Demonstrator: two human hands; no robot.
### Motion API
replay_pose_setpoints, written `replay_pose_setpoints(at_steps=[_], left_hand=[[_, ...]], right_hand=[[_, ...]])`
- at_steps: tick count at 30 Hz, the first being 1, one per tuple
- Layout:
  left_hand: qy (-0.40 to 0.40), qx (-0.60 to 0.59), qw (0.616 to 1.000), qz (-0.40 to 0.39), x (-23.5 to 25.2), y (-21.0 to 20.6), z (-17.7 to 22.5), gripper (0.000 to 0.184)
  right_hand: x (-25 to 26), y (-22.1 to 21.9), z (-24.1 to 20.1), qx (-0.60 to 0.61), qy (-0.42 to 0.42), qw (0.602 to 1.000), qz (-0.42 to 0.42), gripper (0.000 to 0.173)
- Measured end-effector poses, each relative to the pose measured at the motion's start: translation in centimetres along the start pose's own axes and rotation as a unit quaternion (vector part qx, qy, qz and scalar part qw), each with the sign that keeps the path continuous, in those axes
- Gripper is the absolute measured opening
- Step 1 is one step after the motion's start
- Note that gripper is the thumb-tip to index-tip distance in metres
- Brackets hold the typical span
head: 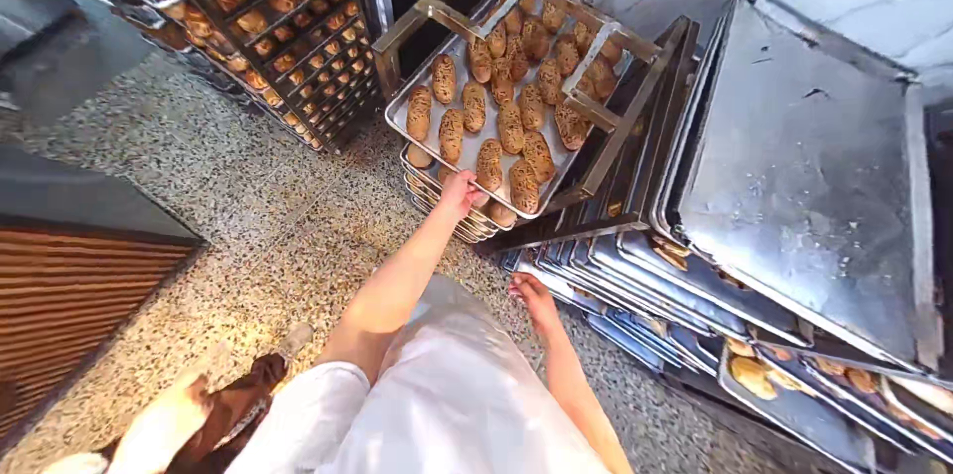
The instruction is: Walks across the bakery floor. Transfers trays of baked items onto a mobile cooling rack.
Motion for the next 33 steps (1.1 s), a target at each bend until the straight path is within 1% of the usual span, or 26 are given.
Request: replay_pose_setpoints(at_steps=[2, 4, 6, 7, 10, 12, 15, 17, 19, 21, 23, 24, 26, 27, 28, 30, 31, 32, 33], left_hand=[[-0.006, 0.003, 0.999, 0.031, -1.0, 1.3, -0.1, 0.037], [-0.013, 0.009, 0.997, 0.078, -2.4, 4.3, -0.5, 0.039], [-0.022, -0.002, 0.992, 0.124, -4.2, 7.8, -1.0, 0.039], [-0.029, -0.010, 0.989, 0.145, -5.3, 9.7, -1.3, 0.040], [-0.049, -0.048, 0.981, 0.180, -7.9, 15.6, -1.6, 0.045], [-0.058, -0.092, 0.976, 0.190, -9.4, 19.2, -1.7, 0.042], [-0.066, -0.177, 0.963, 0.193, -10.6, 23.9, -1.4, 0.035], [-0.092, -0.187, 0.957, 0.200, -11.6, 26.7, -1.1, 0.038], [-0.118, -0.153, 0.957, 0.215, -13.4, 29.4, -0.6, 0.047], [-0.107, -0.115, 0.949, 0.274, -15.3, 32.4, -0.2, 0.047], [-0.072, -0.087, 0.925, 0.364, -17.2, 36.0, 0.1, 0.041], [-0.054, -0.080, 0.907, 0.411, -18.4, 37.7, 0.0, 0.039], [-0.040, -0.075, 0.872, 0.482, -21.7, 40.6, -0.3, 0.038], [-0.047, -0.071, 0.861, 0.502, -23.3, 41.9, -0.5, 0.036], [-0.062, -0.066, 0.854, 0.513, -25.1, 43.0, -0.7, 0.038], [-0.090, -0.069, 0.852, 0.511, -28.3, 45.3, -1.1, 0.043], [-0.107, -0.085, 0.850, 0.508, -29.4, 46.8, -1.8, 0.047], [-0.117, -0.106, 0.844, 0.513, -30.5, 48.0, -2.6, 0.049], [-0.119, -0.118, 0.832, 0.529, -31.6, 48.4, -3.1, 0.048]], right_hand=[[0.8, -0.5, -2.9, 0.032, 0.033, 0.998, -0.040, 0.037], [1.3, -1.7, -5.7, 0.076, 0.049, 0.993, -0.078, 0.047], [1.9, -2.8, -8.2, 0.145, 0.037, 0.983, -0.104, 0.058], [2.3, -3.3, -9.2, 0.181, 0.025, 0.976, -0.117, 0.060], [3.7, -4.9, -12.0, 0.276, 0.001, 0.950, -0.147, 0.052], [4.7, -5.6, -12.8, 0.312, -0.023, 0.936, -0.164, 0.049], [5.8, -6.5, -12.5, 0.346, -0.059, 0.918, -0.186, 0.042], [6.2, -6.9, -11.6, 0.351, -0.073, 0.910, -0.208, 0.038], [5.9, -7.5, -10.8, 0.321, -0.073, 0.916, -0.230, 0.042], [4.1, -8.2, -9.9, 0.262, -0.077, 0.934, -0.231, 0.048], [1.0, -9.4, -9.0, 0.199, -0.091, 0.949, -0.227, 0.048], [-0.8, -9.9, -8.4, 0.173, -0.098, 0.952, -0.231, 0.048], [-4.6, -10.8, -7.1, 0.131, -0.117, 0.956, -0.237, 0.044], [-6.2, -11.2, -6.6, 0.116, -0.126, 0.950, -0.260, 0.043], [-7.7, -11.5, -6.1, 0.086, -0.127, 0.947, -0.281, 0.041], [-9.9, -12.2, -6.1, -0.027, -0.090, 0.944, -0.317, 0.027], [-10.7, -12.5, -6.5, -0.079, -0.070, 0.934, -0.342, 0.024], [-11.4, -13.0, -6.9, -0.098, -0.062, 0.920, -0.374, 0.025], [-12.1, -13.7, -7.3, -0.100, -0.060, 0.908, -0.403, 0.028]])
Point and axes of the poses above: each hand's wrist, its own x-axis towards the middle knuckle, its own y-axis out of the back of the hand, z = x × y, the point moved 4 cm from there along x, towards the middle knuckle, and after that the axes turned 15 degrees about z, right-handed, at the moved point
